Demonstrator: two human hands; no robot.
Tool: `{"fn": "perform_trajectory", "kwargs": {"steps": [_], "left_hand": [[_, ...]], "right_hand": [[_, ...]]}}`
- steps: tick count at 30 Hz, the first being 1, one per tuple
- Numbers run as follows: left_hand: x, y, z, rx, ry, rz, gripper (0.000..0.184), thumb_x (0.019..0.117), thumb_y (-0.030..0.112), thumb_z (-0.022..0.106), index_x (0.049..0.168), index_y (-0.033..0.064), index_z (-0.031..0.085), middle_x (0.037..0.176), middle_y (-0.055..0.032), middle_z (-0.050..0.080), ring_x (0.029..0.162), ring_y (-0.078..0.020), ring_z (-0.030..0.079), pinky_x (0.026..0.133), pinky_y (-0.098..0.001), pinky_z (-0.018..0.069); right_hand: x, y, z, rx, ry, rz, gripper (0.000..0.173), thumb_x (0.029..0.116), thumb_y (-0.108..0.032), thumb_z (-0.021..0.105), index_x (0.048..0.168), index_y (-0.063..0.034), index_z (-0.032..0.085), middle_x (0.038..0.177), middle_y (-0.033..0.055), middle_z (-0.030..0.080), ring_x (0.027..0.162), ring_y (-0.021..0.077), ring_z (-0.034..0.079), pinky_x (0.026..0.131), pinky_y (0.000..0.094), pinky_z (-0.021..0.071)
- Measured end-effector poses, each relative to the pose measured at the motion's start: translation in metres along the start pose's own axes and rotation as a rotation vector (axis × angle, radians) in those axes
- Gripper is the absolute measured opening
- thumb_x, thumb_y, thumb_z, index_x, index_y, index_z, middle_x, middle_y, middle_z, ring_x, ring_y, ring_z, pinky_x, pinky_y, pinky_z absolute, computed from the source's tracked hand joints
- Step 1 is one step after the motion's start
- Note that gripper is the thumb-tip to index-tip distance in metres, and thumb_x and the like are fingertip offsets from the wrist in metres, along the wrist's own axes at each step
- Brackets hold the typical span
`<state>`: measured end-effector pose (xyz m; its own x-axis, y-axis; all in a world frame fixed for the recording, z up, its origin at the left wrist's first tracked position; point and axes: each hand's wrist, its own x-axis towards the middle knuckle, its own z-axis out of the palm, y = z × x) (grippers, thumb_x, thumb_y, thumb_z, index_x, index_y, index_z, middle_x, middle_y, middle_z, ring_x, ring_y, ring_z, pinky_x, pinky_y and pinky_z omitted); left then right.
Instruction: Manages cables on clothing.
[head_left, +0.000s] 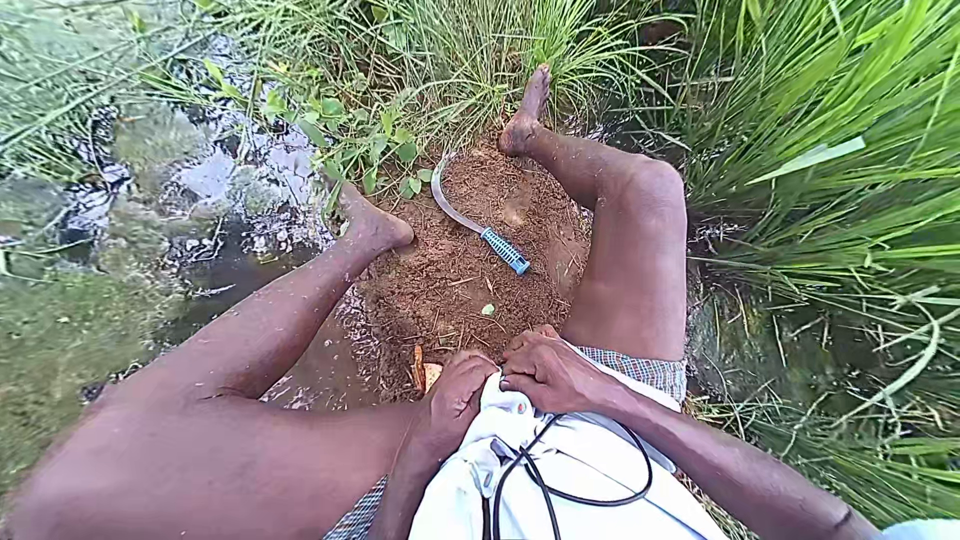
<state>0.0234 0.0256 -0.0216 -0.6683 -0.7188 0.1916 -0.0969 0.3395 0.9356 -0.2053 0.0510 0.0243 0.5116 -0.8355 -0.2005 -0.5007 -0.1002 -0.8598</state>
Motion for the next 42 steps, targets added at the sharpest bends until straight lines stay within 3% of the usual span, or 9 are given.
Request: {"fn": "perform_trajectory", "kwargs": {"steps": [13,20,27,35,42], "left_hand": [[0.001,0.005,0.000,0.062,-0.019,-0.108,0.033,0.1066,0.022,0.047,0.101,0.0049,0.075,0.105,-0.0063,0.075,0.111,-0.0163,0.065,0.103,-0.0377,0.0473],[0.004,0.011,0.003,0.234,-0.020,-0.146,0.033,0.1026,0.019,0.047,0.099,0.0051,0.077,0.103,-0.0075,0.076,0.106,-0.0234,0.068,0.097,-0.0471,0.0496],[0.009,0.020,0.003,0.384,-0.013,-0.122,0.032,0.1000,0.018,0.048,0.097,0.0056,0.077,0.101,-0.0092,0.076,0.103,-0.0302,0.070,0.087,-0.0556,0.0514],[0.009,0.019,0.003,0.394,-0.023,-0.086,0.031,0.1000,0.018,0.048,0.098,0.0052,0.076,0.099,-0.0097,0.075,0.105,-0.0310,0.069,0.092,-0.0558,0.0502],[0.009,0.014,0.001,0.162,-0.015,-0.056,0.034,0.1058,0.024,0.047,0.099,0.0054,0.074,0.100,-0.0075,0.075,0.107,-0.0203,0.067,0.102,-0.0433,0.0473]], "right_hand": [[0.000,-0.001,-0.001,-0.013,0.018,0.033,0.038,0.1033,-0.029,0.051,0.082,-0.0040,0.071,0.089,0.0096,0.072,0.110,0.0260,0.063,0.096,0.0508,0.0364],[-0.001,-0.002,0.000,-0.083,-0.030,0.064,0.040,0.1057,-0.028,0.045,0.089,-0.0016,0.070,0.095,0.0131,0.071,0.116,0.0302,0.060,0.098,0.0536,0.0348],[0.000,-0.007,-0.001,-0.123,-0.064,0.078,0.035,0.1042,-0.025,0.045,0.088,-0.0016,0.066,0.095,0.0145,0.069,0.114,0.0321,0.060,0.098,0.0551,0.0335],[0.000,-0.007,-0.009,-0.098,-0.107,0.056,0.035,0.1038,-0.021,0.043,0.087,-0.0010,0.066,0.092,0.0142,0.068,0.112,0.0309,0.061,0.095,0.0550,0.0334],[0.000,-0.006,-0.019,-0.083,-0.078,-0.022,0.036,0.1024,-0.024,0.046,0.081,-0.0049,0.068,0.086,0.0095,0.070,0.113,0.0268,0.062,0.093,0.0525,0.0341]]}}
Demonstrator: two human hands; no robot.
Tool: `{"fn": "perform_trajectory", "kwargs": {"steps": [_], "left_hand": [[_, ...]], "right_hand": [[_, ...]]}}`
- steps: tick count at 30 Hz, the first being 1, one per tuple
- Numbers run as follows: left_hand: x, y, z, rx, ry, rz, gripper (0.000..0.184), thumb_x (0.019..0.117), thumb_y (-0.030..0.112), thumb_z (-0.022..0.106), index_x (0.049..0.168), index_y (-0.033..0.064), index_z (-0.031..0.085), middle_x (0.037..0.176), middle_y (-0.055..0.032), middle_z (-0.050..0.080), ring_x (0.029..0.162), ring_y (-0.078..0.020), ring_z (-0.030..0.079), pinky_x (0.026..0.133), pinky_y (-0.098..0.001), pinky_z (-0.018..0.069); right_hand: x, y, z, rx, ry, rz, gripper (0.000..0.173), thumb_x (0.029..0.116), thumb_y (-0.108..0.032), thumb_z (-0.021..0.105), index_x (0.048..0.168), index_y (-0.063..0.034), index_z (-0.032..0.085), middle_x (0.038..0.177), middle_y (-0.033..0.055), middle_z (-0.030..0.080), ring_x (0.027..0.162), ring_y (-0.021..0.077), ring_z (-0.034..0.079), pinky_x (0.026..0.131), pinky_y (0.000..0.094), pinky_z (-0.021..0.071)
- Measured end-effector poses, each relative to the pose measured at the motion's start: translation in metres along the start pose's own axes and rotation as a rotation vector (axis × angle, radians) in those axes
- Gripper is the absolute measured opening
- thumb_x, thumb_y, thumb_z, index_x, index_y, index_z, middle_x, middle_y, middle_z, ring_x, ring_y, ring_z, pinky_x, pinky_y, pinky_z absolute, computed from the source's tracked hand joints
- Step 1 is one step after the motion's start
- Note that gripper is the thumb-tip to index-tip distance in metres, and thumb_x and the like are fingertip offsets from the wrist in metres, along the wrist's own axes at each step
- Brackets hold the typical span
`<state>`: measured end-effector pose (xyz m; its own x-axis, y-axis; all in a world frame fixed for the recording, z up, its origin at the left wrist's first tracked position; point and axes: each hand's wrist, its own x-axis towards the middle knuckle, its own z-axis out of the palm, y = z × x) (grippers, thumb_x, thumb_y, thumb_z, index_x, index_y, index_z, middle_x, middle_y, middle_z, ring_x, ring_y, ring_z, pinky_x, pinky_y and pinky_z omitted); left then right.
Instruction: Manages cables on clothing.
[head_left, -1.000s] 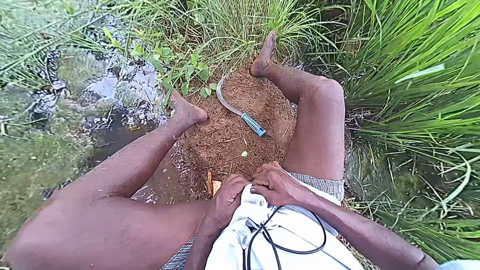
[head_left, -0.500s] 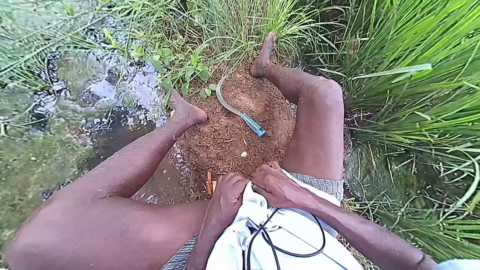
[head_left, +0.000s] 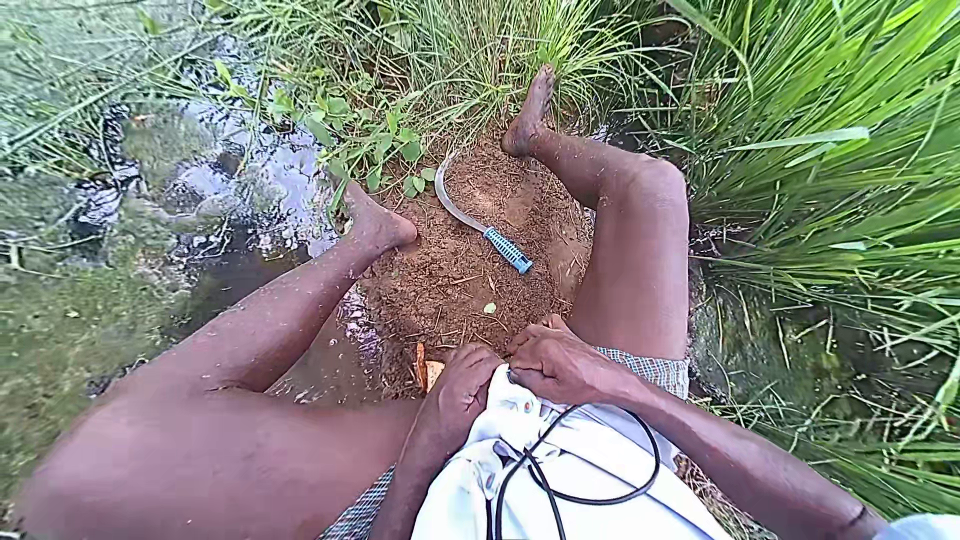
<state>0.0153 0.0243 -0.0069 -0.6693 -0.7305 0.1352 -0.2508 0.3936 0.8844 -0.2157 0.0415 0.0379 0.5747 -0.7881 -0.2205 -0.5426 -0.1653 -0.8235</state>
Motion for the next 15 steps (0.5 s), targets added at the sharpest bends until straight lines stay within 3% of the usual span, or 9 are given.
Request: {"fn": "perform_trajectory", "kwargs": {"steps": [7,15], "left_hand": [[-0.0004,-0.0041,0.0002,-0.087,0.003,0.023,0.035,0.1076,0.025,0.046,0.100,0.0050,0.073,0.102,-0.0074,0.074,0.108,-0.0175,0.066,0.103,-0.0389,0.0473],[-0.0027,-0.0082,0.0017,-0.188,-0.021,0.042,0.036,0.1082,0.024,0.046,0.099,0.0007,0.072,0.101,-0.0102,0.073,0.109,-0.0168,0.066,0.105,-0.0341,0.0467]], "right_hand": [[0.0013,0.0003,-0.0013,-0.034,0.030,-0.005,0.037,0.1025,-0.027,0.049,0.081,-0.0062,0.070,0.084,0.0083,0.071,0.109,0.0263,0.063,0.094,0.0504,0.0348],[-0.0004,0.0032,-0.0054,-0.063,0.047,0.021,0.036,0.1024,-0.037,0.053,0.091,-0.0117,0.075,0.088,0.0056,0.072,0.103,0.0257,0.063,0.093,0.0510,0.0357]]}}
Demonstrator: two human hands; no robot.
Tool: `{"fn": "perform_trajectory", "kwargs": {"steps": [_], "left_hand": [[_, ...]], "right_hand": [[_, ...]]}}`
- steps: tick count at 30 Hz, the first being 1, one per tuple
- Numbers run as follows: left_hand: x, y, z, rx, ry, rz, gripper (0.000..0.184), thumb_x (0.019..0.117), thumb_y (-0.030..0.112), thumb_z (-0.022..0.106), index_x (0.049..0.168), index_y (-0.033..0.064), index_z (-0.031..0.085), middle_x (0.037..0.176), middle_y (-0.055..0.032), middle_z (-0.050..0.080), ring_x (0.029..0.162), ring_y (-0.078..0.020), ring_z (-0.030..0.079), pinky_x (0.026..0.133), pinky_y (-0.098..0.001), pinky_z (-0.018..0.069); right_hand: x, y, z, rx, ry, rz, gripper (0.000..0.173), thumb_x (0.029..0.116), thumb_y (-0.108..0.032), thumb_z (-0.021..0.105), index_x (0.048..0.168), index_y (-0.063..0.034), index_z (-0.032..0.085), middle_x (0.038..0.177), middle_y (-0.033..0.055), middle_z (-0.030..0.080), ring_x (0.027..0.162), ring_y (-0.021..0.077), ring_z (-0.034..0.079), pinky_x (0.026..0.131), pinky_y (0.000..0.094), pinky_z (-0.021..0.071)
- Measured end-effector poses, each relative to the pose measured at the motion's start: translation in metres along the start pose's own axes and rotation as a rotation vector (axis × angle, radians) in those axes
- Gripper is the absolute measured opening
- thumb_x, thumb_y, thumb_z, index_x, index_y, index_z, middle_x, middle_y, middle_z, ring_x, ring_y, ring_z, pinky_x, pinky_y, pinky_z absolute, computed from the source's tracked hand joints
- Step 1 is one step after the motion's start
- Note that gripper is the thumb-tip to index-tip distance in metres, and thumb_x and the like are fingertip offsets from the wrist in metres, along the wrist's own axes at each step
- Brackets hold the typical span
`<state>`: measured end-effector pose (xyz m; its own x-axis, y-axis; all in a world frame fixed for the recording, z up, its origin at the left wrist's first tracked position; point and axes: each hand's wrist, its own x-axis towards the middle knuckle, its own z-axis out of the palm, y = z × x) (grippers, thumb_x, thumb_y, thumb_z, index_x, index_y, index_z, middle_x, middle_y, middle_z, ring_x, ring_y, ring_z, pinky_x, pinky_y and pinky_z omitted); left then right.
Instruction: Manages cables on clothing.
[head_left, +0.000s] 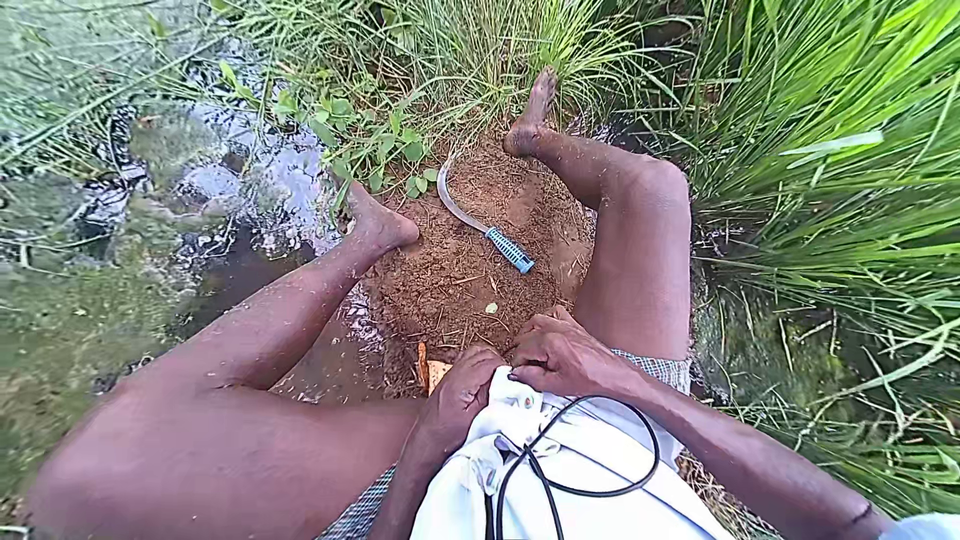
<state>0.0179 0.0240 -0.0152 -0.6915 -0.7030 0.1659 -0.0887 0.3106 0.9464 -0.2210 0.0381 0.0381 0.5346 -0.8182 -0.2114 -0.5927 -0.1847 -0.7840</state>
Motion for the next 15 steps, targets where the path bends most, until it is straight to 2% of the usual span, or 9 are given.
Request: {"fn": "perform_trajectory", "kwargs": {"steps": [4,6,9,15], "left_hand": [[0.0006,0.0003,0.0002,-0.114,-0.015,0.010,0.036,0.1088,0.026,0.047,0.099,-0.0006,0.070,0.100,-0.0100,0.072,0.107,-0.0135,0.064,0.104,-0.0301,0.0468],[0.0005,0.0007,0.0014,-0.163,-0.008,0.010,0.036,0.1090,0.025,0.047,0.100,-0.0006,0.069,0.101,-0.0090,0.071,0.107,-0.0119,0.064,0.103,-0.0286,0.0469],[0.0008,0.0041,0.0018,-0.193,-0.004,-0.006,0.036,0.1086,0.024,0.047,0.104,-0.0020,0.071,0.109,-0.0103,0.073,0.114,-0.0110,0.064,0.107,-0.0302,0.0466],[-0.0015,0.0064,0.0009,-0.209,-0.009,-0.059,0.034,0.1085,0.021,0.047,0.107,-0.0024,0.071,0.113,-0.0098,0.073,0.114,-0.0099,0.063,0.106,-0.0294,0.0465]], "right_hand": [[-0.0025,0.0013,0.0030,0.030,0.112,-0.044,0.029,0.1000,-0.035,0.061,0.098,-0.0102,0.074,0.090,0.0064,0.072,0.095,0.0244,0.065,0.091,0.0487,0.0408],[-0.0019,0.0039,0.0059,0.041,0.147,-0.094,0.026,0.1007,-0.033,0.061,0.108,-0.0103,0.072,0.097,0.0062,0.073,0.097,0.0228,0.066,0.092,0.0485,0.0434],[0.0002,0.0065,0.0084,0.005,0.159,-0.170,0.027,0.1013,-0.029,0.060,0.119,-0.0119,0.071,0.108,0.0083,0.072,0.103,0.0256,0.065,0.089,0.0498,0.0450],[0.0034,0.0051,0.0060,0.019,0.127,-0.221,0.025,0.1010,-0.023,0.060,0.121,-0.0153,0.073,0.113,0.0091,0.070,0.105,0.0264,0.063,0.090,0.0504,0.0441]]}}
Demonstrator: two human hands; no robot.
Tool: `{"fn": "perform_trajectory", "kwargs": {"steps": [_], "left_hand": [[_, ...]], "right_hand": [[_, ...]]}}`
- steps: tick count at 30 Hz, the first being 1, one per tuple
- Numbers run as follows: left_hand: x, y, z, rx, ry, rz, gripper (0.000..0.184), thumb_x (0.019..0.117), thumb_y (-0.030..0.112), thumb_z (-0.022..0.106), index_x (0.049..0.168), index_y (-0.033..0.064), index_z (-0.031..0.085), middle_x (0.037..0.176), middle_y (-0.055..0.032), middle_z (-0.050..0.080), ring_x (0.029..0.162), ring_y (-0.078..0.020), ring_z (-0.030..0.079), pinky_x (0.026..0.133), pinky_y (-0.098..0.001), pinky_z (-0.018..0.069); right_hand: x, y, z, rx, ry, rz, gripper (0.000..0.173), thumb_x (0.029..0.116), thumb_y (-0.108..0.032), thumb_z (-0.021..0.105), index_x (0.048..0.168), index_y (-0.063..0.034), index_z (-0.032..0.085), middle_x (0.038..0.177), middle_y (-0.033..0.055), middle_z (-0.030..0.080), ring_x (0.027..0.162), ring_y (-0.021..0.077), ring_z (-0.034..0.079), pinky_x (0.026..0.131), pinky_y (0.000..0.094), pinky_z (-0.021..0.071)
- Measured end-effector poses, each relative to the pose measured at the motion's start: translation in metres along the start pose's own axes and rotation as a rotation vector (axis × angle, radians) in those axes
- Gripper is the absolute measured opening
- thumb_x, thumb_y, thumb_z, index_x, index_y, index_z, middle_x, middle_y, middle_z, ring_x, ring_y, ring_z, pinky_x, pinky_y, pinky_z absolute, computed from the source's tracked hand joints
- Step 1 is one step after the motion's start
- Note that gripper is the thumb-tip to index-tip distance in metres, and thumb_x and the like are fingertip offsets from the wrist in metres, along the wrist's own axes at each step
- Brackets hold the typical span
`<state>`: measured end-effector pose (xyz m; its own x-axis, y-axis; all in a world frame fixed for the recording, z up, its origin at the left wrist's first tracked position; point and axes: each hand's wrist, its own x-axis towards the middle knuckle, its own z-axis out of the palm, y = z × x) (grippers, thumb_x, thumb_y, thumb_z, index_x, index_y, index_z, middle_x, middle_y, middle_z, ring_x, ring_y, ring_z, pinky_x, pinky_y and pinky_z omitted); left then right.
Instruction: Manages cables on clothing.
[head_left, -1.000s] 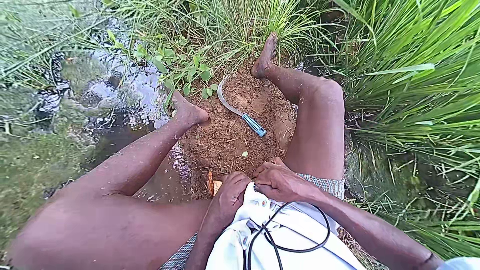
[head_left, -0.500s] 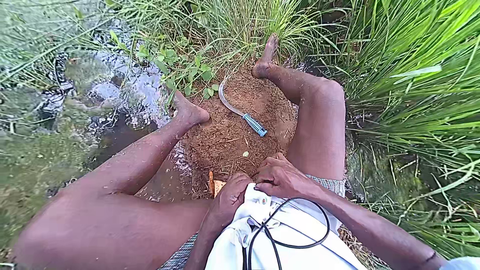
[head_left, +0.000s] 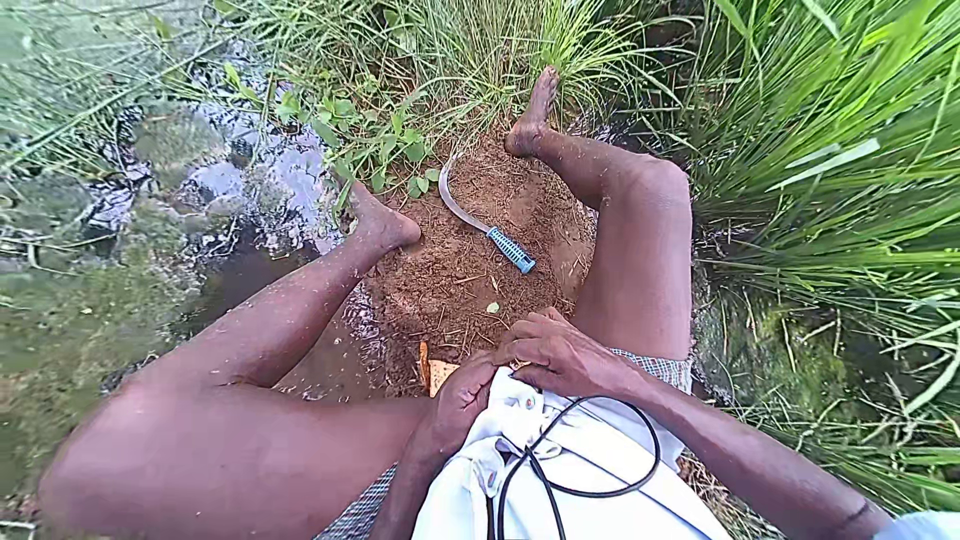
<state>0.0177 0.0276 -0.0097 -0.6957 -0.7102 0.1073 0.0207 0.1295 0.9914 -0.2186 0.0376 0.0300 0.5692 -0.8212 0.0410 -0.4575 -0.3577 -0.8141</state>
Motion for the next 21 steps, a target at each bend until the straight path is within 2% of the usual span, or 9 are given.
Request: {"fn": "perform_trajectory", "kwargs": {"steps": [4,5,8,10,12,16,21], "left_hand": [[0.0000,0.0009,-0.0005,-0.013,-0.020,-0.017,0.037,0.1094,0.024,0.045,0.118,-0.0011,0.070,0.118,-0.0080,0.072,0.117,-0.0077,0.062,0.109,-0.0295,0.0449],[0.0002,0.0008,-0.0006,-0.006,-0.026,-0.019,0.037,0.1094,0.024,0.045,0.117,-0.0016,0.071,0.118,-0.0087,0.073,0.117,-0.0083,0.062,0.109,-0.0302,0.0447],[0.0002,-0.0009,-0.0017,0.017,-0.040,-0.017,0.036,0.1085,0.025,0.047,0.102,-0.0015,0.071,0.105,-0.0084,0.073,0.110,-0.0086,0.064,0.105,-0.0292,0.0467],[0.0003,-0.0037,-0.0035,0.033,-0.064,-0.004,0.035,0.1079,0.024,0.048,0.096,-0.0004,0.070,0.098,-0.0074,0.071,0.105,-0.0095,0.064,0.102,-0.0294,0.0466],[-0.0005,-0.0050,-0.0060,0.055,-0.087,-0.001,0.035,0.1077,0.024,0.049,0.097,-0.0005,0.071,0.098,-0.0080,0.072,0.104,-0.0111,0.064,0.101,-0.0307,0.0467],[-0.0013,-0.0036,-0.0068,0.040,-0.091,-0.040,0.034,0.1076,0.023,0.049,0.104,-0.0008,0.074,0.105,-0.0083,0.074,0.110,-0.0107,0.064,0.104,-0.0307,0.0469],[-0.0006,0.0040,-0.0045,-0.061,-0.076,-0.145,0.029,0.1056,0.014,0.049,0.100,-0.0025,0.072,0.100,-0.0035,0.071,0.104,-0.0012,0.061,0.097,-0.0203,0.0477]], "right_hand": [[-0.0010,0.0017,0.0003,0.030,-0.004,-0.005,0.023,0.1013,-0.023,0.060,0.119,-0.0164,0.074,0.112,0.0088,0.070,0.106,0.0254,0.063,0.091,0.0502,0.0434],[-0.0011,0.0017,-0.0007,0.038,-0.010,-0.004,0.022,0.1011,-0.022,0.060,0.117,-0.0154,0.074,0.112,0.0090,0.070,0.106,0.0256,0.063,0.092,0.0502,0.0430],[0.0008,-0.0003,-0.0036,0.069,-0.048,0.011,0.019,0.1004,-0.021,0.061,0.112,-0.0130,0.074,0.110,0.0094,0.069,0.106,0.0258,0.062,0.093,0.0502,0.0425],[0.0021,-0.0014,-0.0056,0.089,-0.074,0.025,0.017,0.0996,-0.020,0.062,0.108,-0.0117,0.074,0.107,0.0099,0.068,0.104,0.0257,0.061,0.091,0.0493,0.0421],[0.0034,-0.0026,-0.0061,0.090,-0.090,0.028,0.016,0.0990,-0.019,0.062,0.106,-0.0106,0.075,0.103,0.0106,0.067,0.102,0.0264,0.061,0.089,0.0491,0.0427],[0.0032,-0.0041,-0.0050,0.074,-0.069,0.011,0.016,0.0979,-0.018,0.062,0.099,-0.0074,0.074,0.094,0.0118,0.066,0.095,0.0276,0.061,0.084,0.0471,0.0427],[-0.0007,-0.0035,-0.0025,0.087,-0.010,-0.028,0.014,0.0978,-0.016,0.063,0.098,-0.0087,0.074,0.092,0.0104,0.067,0.093,0.0251,0.061,0.084,0.0432,0.0441]]}}
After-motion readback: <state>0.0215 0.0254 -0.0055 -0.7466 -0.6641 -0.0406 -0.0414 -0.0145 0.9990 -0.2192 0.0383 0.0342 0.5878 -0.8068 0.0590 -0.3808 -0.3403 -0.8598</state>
